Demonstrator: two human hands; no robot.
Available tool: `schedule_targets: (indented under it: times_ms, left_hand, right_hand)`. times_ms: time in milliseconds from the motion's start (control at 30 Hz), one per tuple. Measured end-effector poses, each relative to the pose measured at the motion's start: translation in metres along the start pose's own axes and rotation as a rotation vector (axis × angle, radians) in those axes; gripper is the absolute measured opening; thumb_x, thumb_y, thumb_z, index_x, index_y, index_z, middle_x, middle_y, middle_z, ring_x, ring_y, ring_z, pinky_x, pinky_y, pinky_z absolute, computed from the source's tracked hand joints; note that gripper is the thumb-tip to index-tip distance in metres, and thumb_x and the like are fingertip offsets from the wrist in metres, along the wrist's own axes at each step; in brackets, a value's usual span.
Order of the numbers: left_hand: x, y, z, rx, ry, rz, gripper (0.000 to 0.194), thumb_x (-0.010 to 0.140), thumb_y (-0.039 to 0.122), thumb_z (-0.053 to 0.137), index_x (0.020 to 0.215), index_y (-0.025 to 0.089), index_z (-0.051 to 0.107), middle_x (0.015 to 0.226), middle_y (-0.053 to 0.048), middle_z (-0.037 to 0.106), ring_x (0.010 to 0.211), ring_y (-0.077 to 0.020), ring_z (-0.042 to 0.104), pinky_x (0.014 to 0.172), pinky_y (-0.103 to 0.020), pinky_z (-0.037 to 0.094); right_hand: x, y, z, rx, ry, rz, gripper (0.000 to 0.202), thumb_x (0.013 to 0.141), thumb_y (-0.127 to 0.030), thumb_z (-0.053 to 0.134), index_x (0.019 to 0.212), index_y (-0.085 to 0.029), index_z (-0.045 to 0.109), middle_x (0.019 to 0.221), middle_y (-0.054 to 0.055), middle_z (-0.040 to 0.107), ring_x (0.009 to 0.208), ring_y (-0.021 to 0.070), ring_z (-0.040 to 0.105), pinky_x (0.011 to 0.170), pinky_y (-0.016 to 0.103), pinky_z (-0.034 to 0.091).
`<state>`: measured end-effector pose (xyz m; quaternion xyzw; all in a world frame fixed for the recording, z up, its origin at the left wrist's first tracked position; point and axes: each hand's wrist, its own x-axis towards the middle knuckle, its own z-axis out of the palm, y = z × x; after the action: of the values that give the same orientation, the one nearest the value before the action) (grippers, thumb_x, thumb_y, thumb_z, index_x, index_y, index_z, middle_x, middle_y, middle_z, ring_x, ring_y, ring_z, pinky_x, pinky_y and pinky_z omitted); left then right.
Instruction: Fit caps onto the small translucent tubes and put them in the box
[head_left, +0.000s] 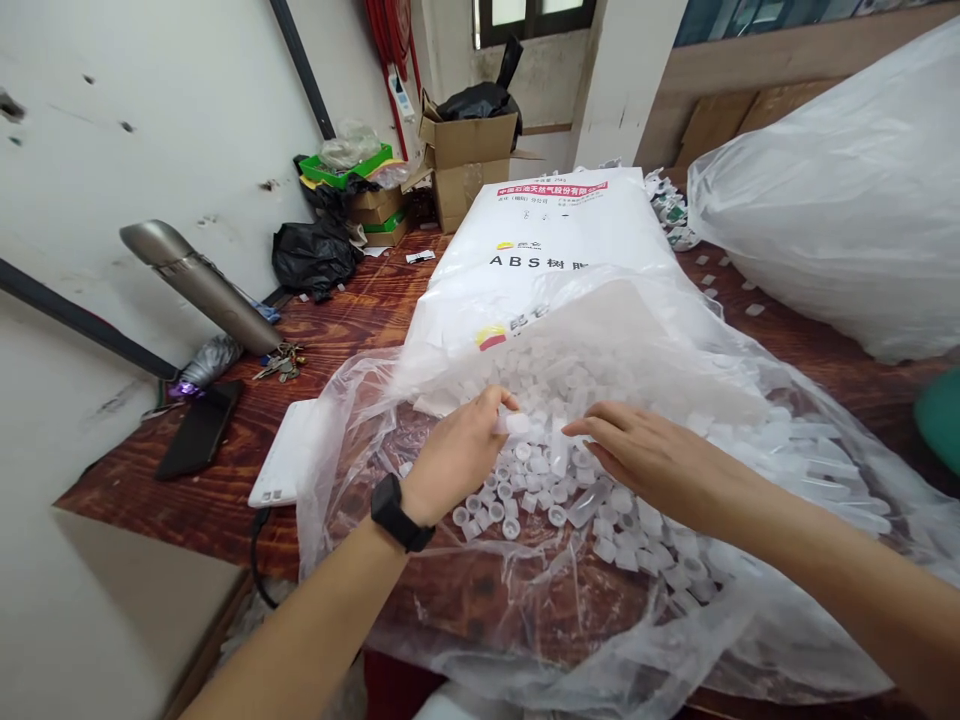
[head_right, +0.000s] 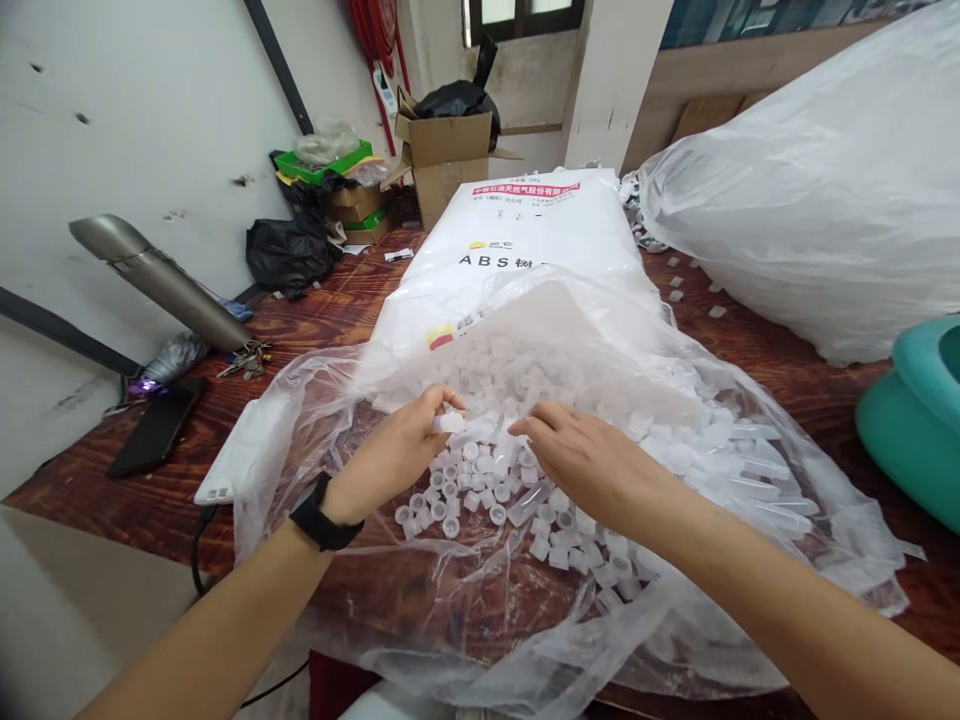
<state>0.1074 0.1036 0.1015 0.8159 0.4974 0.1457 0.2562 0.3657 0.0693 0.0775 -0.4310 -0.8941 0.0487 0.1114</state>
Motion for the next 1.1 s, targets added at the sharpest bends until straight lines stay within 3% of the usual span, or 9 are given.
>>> schedule_targets:
  times_ms: [300,467,600,700,800,900,967,1100]
  left_hand:
    - [0.012,0.008,0.016,0.174,-0.122,0.024,0.015,0.094,0.013,0.064,0.107,0.019,0.064,0.109,-0.011,0.076,0.106,-0.0311,0.071,0.094,-0.040,0.051]
    - [0.011,0.007,0.013,0.137,-0.091,0.039,0.014,0.095,0.010,0.058,0.105,0.018,0.061,0.107,-0.011,0.072,0.106,-0.0305,0.069,0.095,-0.043,0.051]
    - [-0.005,0.008,0.007,0.046,0.024,0.034,0.020,0.098,0.009,0.052,0.116,0.018,0.052,0.125,-0.014,0.064,0.122,-0.0299,0.060,0.105,-0.046,0.045]
    - [-0.024,0.011,0.006,-0.099,0.068,0.007,0.012,0.108,0.026,0.043,0.119,0.022,0.046,0.120,-0.009,0.065,0.111,-0.0240,0.064,0.095,-0.038,0.050]
    - [-0.044,0.015,0.009,-0.497,-0.025,-0.108,0.027,0.109,0.049,0.044,0.120,0.025,0.047,0.094,0.000,0.065,0.085,-0.0187,0.064,0.079,-0.032,0.050]
    - [-0.061,0.019,0.014,-0.782,-0.143,-0.190,0.035,0.105,0.057,0.052,0.122,0.026,0.054,0.083,0.004,0.060,0.075,-0.0161,0.058,0.074,-0.030,0.047]
    - [-0.068,0.022,0.017,-0.776,-0.138,-0.151,0.031,0.104,0.052,0.056,0.120,0.026,0.060,0.097,0.002,0.066,0.086,-0.0165,0.061,0.081,-0.030,0.047]
    - [-0.078,0.027,0.020,-0.647,-0.107,-0.051,0.021,0.106,0.043,0.058,0.119,0.027,0.063,0.119,0.001,0.070,0.111,-0.0191,0.063,0.096,-0.031,0.044]
  right_hand:
    - [-0.001,-0.001,0.002,-0.081,-0.009,-0.026,0.034,0.101,-0.007,0.045,0.127,-0.013,0.065,0.106,0.014,0.071,0.093,0.0308,0.071,0.078,0.045,0.057]
    - [0.013,-0.002,0.003,-0.080,-0.033,-0.014,0.038,0.095,0.002,0.047,0.121,-0.015,0.069,0.108,0.013,0.075,0.099,0.0297,0.073,0.083,0.044,0.057]
    - [0.020,-0.003,0.005,-0.062,-0.032,0.034,0.041,0.092,0.005,0.046,0.121,-0.012,0.070,0.104,0.015,0.075,0.091,0.0317,0.074,0.077,0.045,0.057]
    - [0.023,0.001,0.008,-0.013,-0.018,0.069,0.042,0.088,0.006,0.051,0.120,-0.013,0.070,0.099,0.014,0.074,0.089,0.0315,0.074,0.075,0.043,0.057]
    - [0.020,0.003,0.008,0.072,0.038,0.102,0.040,0.092,0.000,0.052,0.126,-0.015,0.065,0.108,0.015,0.073,0.097,0.0314,0.074,0.079,0.043,0.058]
    - [0.010,-0.007,0.000,0.191,0.100,0.117,0.036,0.104,-0.016,0.050,0.139,-0.020,0.052,0.122,0.013,0.070,0.096,0.0244,0.075,0.079,0.037,0.061]
    - [-0.001,-0.021,-0.009,0.264,0.112,0.097,0.035,0.106,-0.024,0.052,0.141,-0.026,0.048,0.116,0.007,0.071,0.093,0.0198,0.075,0.077,0.031,0.061]
    - [-0.023,-0.051,-0.024,0.444,0.082,0.052,0.033,0.104,-0.023,0.058,0.134,-0.034,0.052,0.115,0.001,0.074,0.101,0.0181,0.075,0.083,0.028,0.060]
